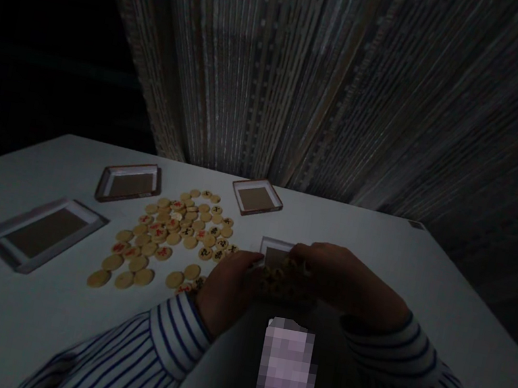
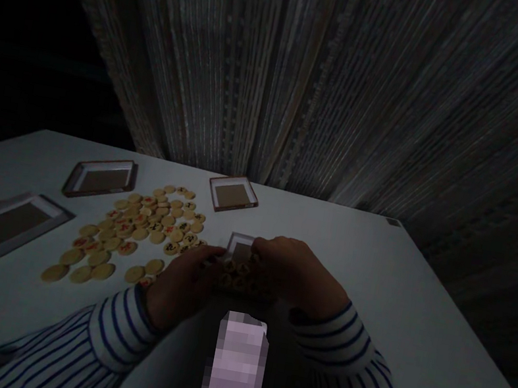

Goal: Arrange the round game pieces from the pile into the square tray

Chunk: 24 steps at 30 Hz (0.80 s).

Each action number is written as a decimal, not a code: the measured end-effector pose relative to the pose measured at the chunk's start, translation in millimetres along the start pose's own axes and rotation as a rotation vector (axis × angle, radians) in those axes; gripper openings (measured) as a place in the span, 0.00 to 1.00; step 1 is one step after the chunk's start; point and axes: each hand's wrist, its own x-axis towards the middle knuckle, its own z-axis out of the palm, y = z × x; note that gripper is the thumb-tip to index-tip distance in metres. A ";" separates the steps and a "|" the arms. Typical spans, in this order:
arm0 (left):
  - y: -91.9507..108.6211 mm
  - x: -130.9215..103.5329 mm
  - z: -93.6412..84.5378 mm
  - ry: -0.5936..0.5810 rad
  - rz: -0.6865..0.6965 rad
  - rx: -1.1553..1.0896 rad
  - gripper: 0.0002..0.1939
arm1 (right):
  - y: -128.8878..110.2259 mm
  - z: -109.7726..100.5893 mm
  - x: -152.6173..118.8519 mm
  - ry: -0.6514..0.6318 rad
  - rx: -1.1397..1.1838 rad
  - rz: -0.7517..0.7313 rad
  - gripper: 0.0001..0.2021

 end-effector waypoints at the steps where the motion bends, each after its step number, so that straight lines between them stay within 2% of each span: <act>1: -1.1 -1.1 0.8 -0.009 0.000 0.003 0.14 | 0.5 1.0 0.2 -0.001 -0.002 -0.002 0.10; 6: -3.7 -2.5 3.7 -0.043 -0.022 0.013 0.14 | 0.2 2.0 0.9 -0.033 0.035 0.003 0.10; 13: -8.0 -2.3 7.0 -0.026 -0.009 -0.014 0.14 | 0.5 5.4 4.7 -0.107 0.029 0.034 0.09; 24: -2.6 0.4 1.4 -0.035 -0.031 0.015 0.13 | -0.7 4.7 7.5 -0.166 0.033 0.028 0.10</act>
